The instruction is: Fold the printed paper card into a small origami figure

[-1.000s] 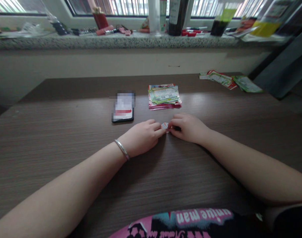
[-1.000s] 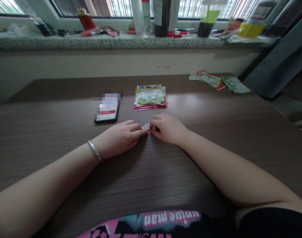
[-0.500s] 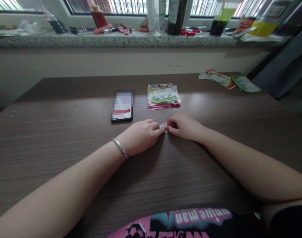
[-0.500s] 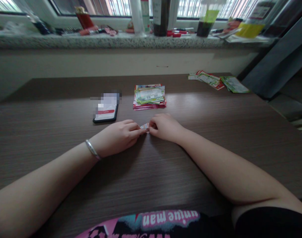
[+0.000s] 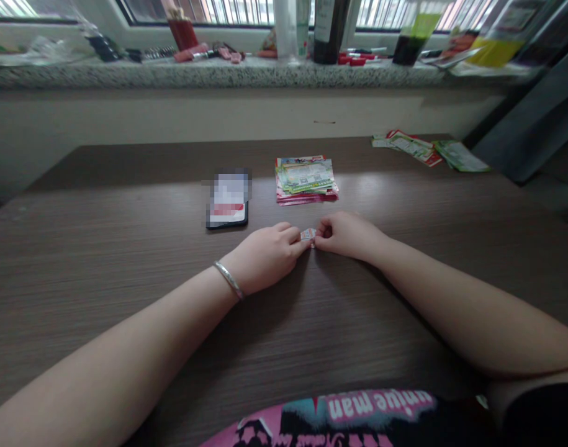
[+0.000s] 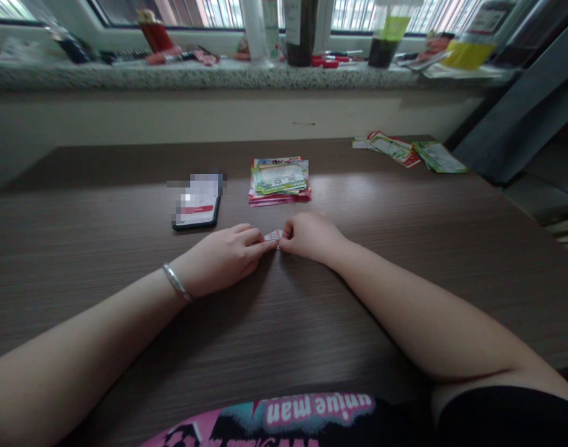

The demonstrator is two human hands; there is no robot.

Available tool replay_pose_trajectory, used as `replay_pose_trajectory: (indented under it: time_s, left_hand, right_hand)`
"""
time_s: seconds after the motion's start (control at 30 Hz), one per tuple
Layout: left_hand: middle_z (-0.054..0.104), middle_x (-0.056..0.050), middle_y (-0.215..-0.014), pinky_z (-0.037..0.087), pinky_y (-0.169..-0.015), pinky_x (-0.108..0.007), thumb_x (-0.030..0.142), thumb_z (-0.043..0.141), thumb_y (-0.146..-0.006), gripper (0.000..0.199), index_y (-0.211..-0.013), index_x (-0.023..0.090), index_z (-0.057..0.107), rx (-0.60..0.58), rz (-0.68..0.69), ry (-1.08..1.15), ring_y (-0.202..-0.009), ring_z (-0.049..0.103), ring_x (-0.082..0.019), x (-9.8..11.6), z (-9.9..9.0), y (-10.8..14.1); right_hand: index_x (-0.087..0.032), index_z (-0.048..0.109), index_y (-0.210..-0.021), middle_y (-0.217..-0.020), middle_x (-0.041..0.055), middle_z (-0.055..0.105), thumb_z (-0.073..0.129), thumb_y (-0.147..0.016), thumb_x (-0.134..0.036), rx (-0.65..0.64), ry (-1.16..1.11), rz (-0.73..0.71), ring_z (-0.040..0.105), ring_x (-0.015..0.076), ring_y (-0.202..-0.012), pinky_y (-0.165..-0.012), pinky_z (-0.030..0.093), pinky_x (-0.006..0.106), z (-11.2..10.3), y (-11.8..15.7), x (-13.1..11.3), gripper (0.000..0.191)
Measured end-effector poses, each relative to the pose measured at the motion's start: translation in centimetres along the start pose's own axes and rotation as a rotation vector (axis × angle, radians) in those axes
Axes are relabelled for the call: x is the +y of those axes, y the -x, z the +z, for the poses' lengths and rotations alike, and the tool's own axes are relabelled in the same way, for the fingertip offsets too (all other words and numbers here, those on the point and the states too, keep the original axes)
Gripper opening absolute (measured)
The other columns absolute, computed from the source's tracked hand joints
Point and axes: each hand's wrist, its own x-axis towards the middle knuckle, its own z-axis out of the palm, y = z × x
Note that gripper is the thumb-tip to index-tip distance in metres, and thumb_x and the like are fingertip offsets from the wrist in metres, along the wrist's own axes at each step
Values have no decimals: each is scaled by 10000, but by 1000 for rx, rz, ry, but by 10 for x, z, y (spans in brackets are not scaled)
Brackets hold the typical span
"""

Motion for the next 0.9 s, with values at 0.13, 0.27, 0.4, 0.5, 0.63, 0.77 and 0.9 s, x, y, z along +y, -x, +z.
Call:
replay_pose_trajectory:
  time_s: [0.13,0.27,0.4,0.5,0.63,0.77,0.9]
  left_hand:
    - [606,-101,-925,492,-797,-329,180,455,-889,322,-1165,125,610,-13,-7,-1,-853,550,-219,2,1,0]
    - [602,-101,-927,487,-800,-343,177,428,-898,335,-1181,129,600,-15,-2,2,-848,544,-223,2,2,0]
    - [596,-104,-930,485,-806,-344,176,441,-892,341,-1193,129,593,-14,-10,10,-865,539,-225,2,2,0]
    - [593,-108,-936,486,-799,-339,172,452,-884,350,-1205,123,585,-14,-18,15,-863,535,-222,3,2,-1]
    - [594,-105,-951,487,-799,-336,164,458,-876,352,-1201,138,592,-12,-35,27,-876,534,-224,2,2,-1]
    - [596,-100,-960,485,-810,-341,165,467,-868,356,-1199,156,599,-1,-28,37,-882,533,-226,1,2,0]
    - [600,-90,-957,485,-811,-350,187,469,-875,348,-1196,179,604,18,-31,31,-893,538,-231,0,2,1]
  right_hand:
    - [-225,672,-697,-694,5,685,602,-748,-432,-28,-7,21,571,140,-632,-560,321,253,-2,0,2,225]
    - [-224,672,-701,-689,2,683,600,-756,-425,-54,-5,23,559,136,-619,-559,319,254,-3,-2,3,220]
    - [-226,675,-695,-661,4,673,608,-744,-432,-70,9,31,550,140,-599,-549,312,260,-5,-4,1,222]
    - [-222,667,-697,-649,4,664,608,-742,-427,-79,9,26,533,137,-577,-535,299,259,-4,-5,1,218]
    - [-206,628,-709,-688,6,659,572,-777,-358,-41,-28,-52,524,125,-590,-529,295,246,0,-1,5,176]
    - [-195,600,-710,-725,15,649,555,-792,-294,39,17,-175,537,136,-651,-570,319,248,2,5,8,136]
    - [-200,615,-743,-764,14,655,569,-792,-271,162,123,-343,553,159,-739,-665,339,270,-1,11,8,98]
